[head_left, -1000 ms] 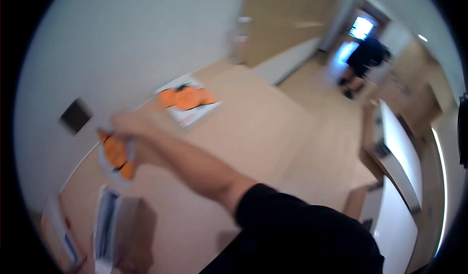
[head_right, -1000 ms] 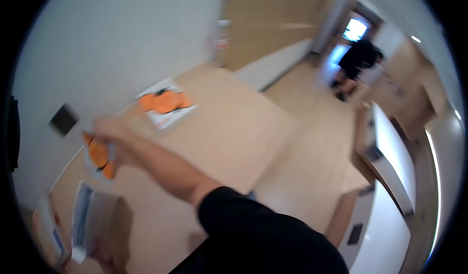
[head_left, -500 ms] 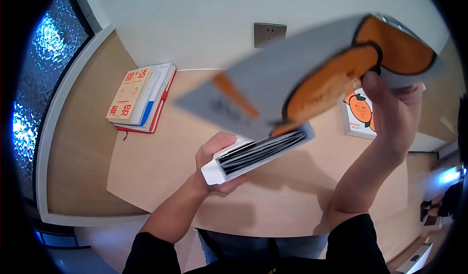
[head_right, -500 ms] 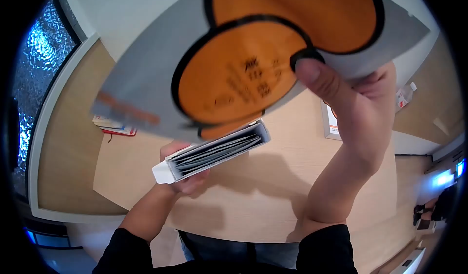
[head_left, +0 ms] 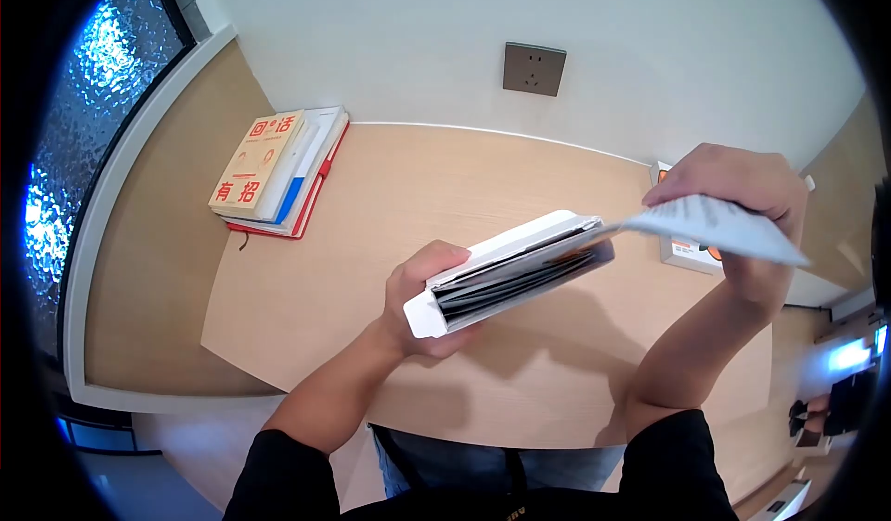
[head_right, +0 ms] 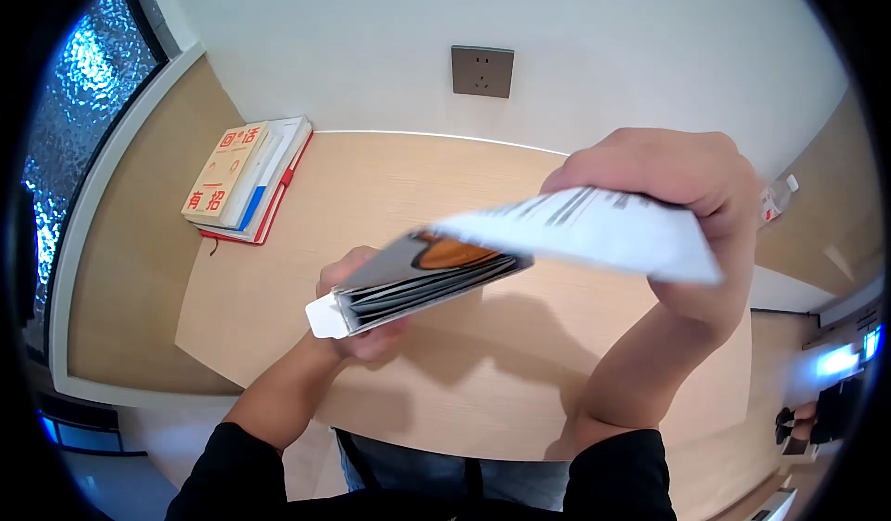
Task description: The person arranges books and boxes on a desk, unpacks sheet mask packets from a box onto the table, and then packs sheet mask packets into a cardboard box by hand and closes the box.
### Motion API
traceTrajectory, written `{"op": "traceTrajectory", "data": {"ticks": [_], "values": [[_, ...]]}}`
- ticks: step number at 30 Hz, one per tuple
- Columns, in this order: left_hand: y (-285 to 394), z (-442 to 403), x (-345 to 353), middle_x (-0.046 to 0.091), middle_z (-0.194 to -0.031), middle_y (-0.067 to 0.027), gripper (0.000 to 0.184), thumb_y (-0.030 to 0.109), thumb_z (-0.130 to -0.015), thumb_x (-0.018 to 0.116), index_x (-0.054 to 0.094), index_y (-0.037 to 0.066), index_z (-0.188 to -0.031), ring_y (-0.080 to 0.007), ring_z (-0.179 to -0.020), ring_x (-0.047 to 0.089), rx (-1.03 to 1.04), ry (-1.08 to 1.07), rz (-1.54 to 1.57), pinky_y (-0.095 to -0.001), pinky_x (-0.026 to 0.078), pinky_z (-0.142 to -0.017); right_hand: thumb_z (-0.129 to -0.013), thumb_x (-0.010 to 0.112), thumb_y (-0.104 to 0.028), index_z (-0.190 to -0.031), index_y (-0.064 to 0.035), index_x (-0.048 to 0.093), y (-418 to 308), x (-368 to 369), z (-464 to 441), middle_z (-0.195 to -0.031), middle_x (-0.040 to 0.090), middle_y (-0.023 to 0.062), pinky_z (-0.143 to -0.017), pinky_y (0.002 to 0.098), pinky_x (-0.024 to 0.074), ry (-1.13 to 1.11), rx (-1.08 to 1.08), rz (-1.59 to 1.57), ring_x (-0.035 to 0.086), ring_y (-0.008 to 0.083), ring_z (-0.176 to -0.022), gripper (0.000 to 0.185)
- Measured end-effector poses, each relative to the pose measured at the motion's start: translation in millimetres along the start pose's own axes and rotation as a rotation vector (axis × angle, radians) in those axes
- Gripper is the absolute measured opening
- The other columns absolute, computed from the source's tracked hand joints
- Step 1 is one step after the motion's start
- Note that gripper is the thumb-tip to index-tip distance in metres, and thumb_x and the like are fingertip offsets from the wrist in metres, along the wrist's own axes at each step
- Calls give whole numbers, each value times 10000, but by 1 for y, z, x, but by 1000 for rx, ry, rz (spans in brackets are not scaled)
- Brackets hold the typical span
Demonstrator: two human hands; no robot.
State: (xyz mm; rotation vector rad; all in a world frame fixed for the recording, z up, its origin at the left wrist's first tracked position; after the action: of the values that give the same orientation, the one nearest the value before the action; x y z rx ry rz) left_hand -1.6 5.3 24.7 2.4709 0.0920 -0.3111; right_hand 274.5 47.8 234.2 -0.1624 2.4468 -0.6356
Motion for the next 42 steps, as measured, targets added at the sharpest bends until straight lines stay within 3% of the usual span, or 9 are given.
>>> {"op": "traceTrajectory", "data": {"ticks": [1,7,12,16,22,26,28,37,42], "values": [[3,-2,2,677,-1019,-96,527,51,-798,744,541,-14,-1280,-193,-867,660,-25,37,41,-308,537,-774,-695,619,50,-947,86,752,-1,3,0,-803,733,167,-612,248,515,11,-9,16,706,200,-691,288],[9,-10,3,645,-1066,-144,702,26,-821,715,383,10,-1439,-200,-862,648,133,21,-67,-334,527,-763,-619,644,28,-887,45,761,-6,8,-1,-763,729,146,-574,252,481,15,-5,87,695,198,-648,293],[6,-3,4,643,-1048,-138,683,16,-826,710,388,10,-1429,-202,-875,655,60,9,1,-342,527,-785,-732,616,-69,-931,37,737,-9,4,1,-816,735,161,-636,309,536,-29,-45,173,682,229,-681,256],[10,-10,5,657,-995,-121,689,26,-823,724,383,12,-1421,-194,-842,654,109,34,-73,-334,527,-790,-731,686,-11,-937,46,719,-10,3,1,-799,716,149,-638,313,529,40,-104,175,673,231,-692,216],[9,-7,2,673,-1009,-112,540,62,-796,748,520,-9,-1280,-192,-887,661,9,33,-61,-329,527,-804,-693,807,14,-931,47,699,-14,7,-3,-812,693,133,-674,327,525,53,-102,219,654,235,-743,264],[13,-14,1,655,-1021,-165,669,10,-737,800,464,-5,-1316,-246,-792,674,93,-12,-156,-339,532,-692,-687,841,0,-942,40,698,-16,12,-5,-824,687,128,-721,334,523,124,-88,231,655,246,-799,296],[10,-6,3,682,-1048,-128,533,81,-812,760,533,0,-1287,-192,-897,671,-54,26,-103,-328,525,-802,-679,852,-7,-955,38,698,-17,18,-6,-828,686,126,-733,337,520,170,-83,219,654,249,-814,319],[8,-7,2,644,-1119,-153,655,48,-841,768,419,10,-1394,-219,-958,665,45,-6,19,-342,528,-824,-607,828,-27,-860,26,728,-22,38,-7,-763,678,128,-633,323,494,175,-30,204,649,248,-711,277],[6,-6,3,616,-1156,-167,692,39,-826,777,399,29,-1406,-235,-980,664,79,-7,-13,-353,538,-829,-649,764,2,-814,22,739,-18,49,-6,-761,682,130,-562,294,471,-68,0,190,654,235,-673,168]]}}
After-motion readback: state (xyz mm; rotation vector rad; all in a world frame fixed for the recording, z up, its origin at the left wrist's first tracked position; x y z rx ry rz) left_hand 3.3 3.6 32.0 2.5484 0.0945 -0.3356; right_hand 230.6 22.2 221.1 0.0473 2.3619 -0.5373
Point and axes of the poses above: each hand's wrist, its own z-axis away from the middle knuckle, its own x-axis out of the palm, y = z × x, the point moved 3 cm from there along -z, towards the middle knuckle
